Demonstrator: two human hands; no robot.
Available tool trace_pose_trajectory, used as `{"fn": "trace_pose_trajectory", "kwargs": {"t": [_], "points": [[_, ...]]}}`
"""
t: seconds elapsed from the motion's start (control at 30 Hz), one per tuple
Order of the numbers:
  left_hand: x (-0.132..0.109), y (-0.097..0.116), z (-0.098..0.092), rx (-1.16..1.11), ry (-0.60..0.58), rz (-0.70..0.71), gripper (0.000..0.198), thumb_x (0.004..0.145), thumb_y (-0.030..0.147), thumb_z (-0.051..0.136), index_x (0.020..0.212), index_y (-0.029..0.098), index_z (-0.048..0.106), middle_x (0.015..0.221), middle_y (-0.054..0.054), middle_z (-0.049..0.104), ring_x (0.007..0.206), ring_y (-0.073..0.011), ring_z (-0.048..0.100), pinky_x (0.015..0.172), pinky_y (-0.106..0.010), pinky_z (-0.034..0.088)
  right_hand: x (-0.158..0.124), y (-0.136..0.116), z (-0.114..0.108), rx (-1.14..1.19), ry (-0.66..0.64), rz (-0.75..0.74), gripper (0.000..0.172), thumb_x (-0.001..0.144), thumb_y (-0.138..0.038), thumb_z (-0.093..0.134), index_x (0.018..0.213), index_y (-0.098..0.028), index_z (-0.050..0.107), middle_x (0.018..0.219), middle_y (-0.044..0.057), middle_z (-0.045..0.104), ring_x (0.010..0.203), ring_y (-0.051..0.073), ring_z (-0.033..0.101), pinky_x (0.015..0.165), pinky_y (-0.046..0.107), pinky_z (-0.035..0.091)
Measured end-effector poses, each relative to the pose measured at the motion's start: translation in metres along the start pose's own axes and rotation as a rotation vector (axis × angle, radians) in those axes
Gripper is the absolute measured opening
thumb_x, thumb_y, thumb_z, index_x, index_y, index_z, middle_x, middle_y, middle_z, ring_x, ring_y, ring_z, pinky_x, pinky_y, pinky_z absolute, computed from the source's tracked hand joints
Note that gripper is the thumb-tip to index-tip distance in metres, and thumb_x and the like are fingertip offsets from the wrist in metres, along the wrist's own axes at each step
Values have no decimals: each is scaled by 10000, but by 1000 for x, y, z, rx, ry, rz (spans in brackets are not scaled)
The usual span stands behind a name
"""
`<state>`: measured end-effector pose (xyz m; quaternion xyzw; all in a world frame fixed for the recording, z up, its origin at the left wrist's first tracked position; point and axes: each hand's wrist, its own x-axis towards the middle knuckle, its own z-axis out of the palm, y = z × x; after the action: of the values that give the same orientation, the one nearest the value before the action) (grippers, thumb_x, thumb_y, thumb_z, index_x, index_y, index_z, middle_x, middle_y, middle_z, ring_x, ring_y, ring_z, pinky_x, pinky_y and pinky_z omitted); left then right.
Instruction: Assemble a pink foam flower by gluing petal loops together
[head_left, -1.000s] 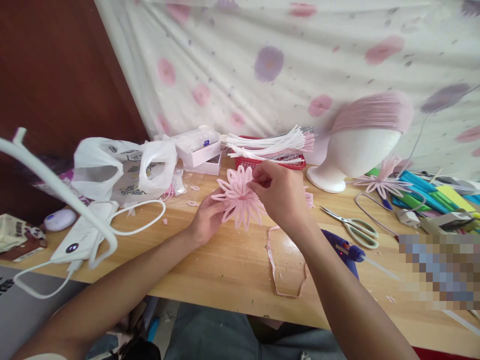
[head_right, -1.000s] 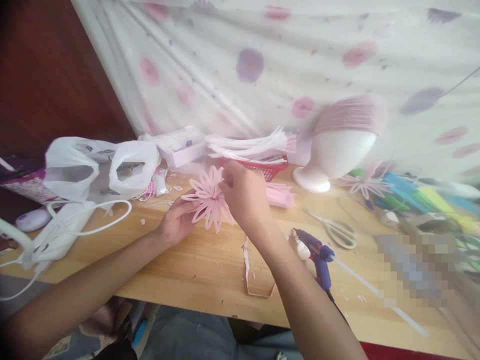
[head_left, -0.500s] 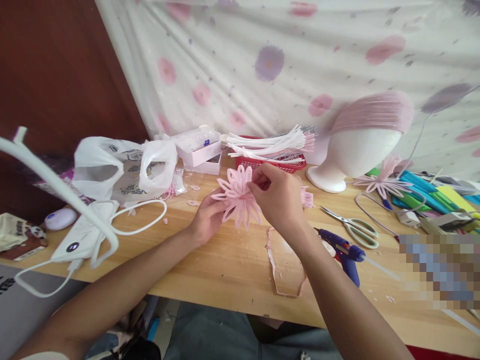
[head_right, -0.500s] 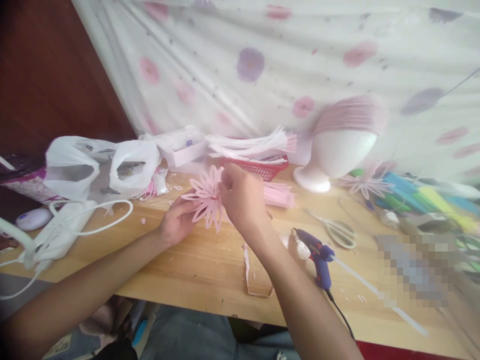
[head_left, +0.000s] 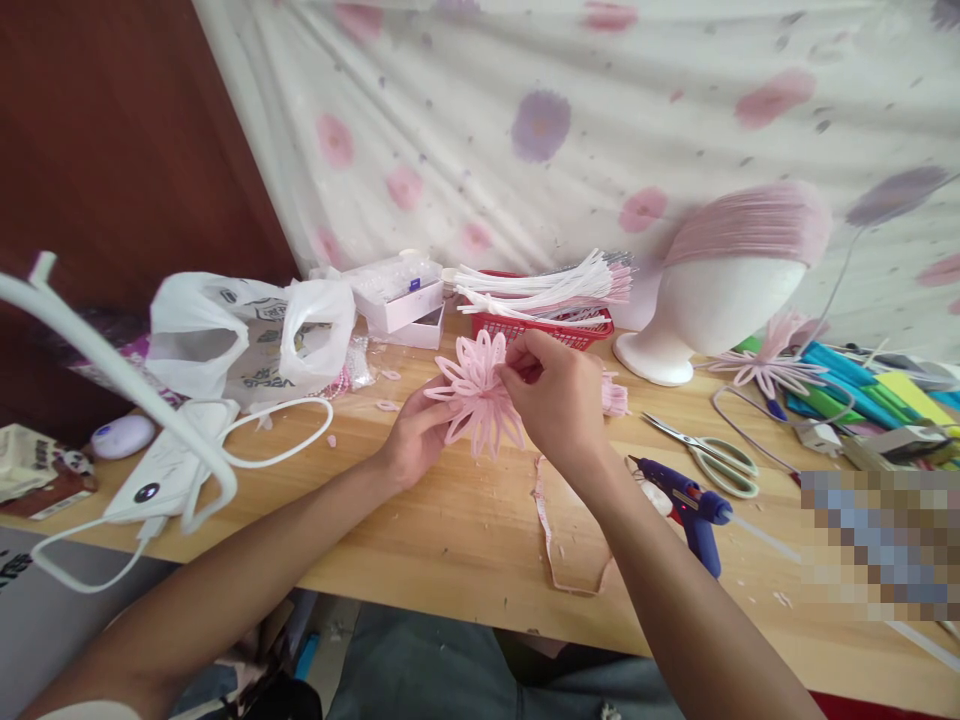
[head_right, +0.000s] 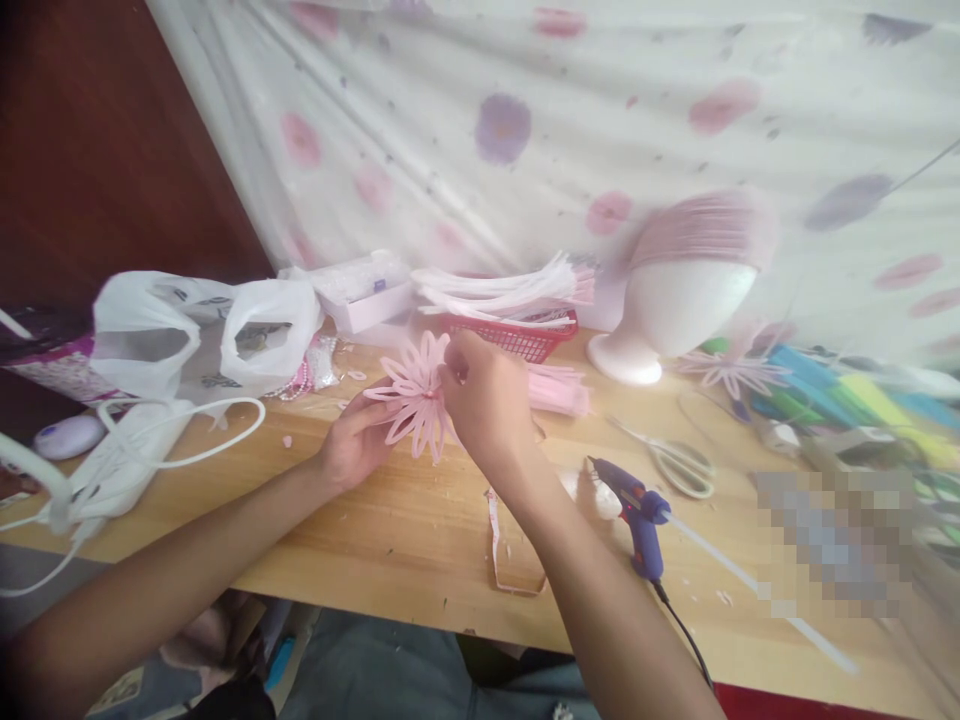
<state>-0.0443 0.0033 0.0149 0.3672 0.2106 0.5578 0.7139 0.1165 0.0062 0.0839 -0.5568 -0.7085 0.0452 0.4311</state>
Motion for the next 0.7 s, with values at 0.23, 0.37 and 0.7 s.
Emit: {"fn": "trace_pose_trajectory", "kwargs": {"t": [0.23, 0.37, 0.7], "points": [[-1, 0, 0, -1, -6, 7, 340, 742, 220, 799, 1077, 186, 752, 920, -47, 789, 905, -219, 739, 816, -312, 519, -2, 1, 3, -3, 44, -41, 146, 759, -95, 622, 719, -226, 569, 680, -32, 647, 649, 151, 577, 651, 289, 400], [0, 0, 0, -3, 4, 15, 354, 743, 207, 785, 1094, 187, 750, 915, -52, 790, 914, -237, 740, 815, -326, 516, -6, 3, 0, 12, 110, -134, 118, 836, -128, 602, 770, -223, 623, 799, 17, 695, 750, 183, 622, 711, 322, 462], [-1, 1, -1, 13, 31, -2, 294, 695, 239, 817, 975, 166, 764, 908, -68, 786, 918, -247, 724, 788, -325, 496, -39, 18, 4, -186, 286, -259, 179, 949, -216, 613, 1064, -242, 747, 1000, 88, 666, 937, 253, 598, 836, 434, 503]]}}
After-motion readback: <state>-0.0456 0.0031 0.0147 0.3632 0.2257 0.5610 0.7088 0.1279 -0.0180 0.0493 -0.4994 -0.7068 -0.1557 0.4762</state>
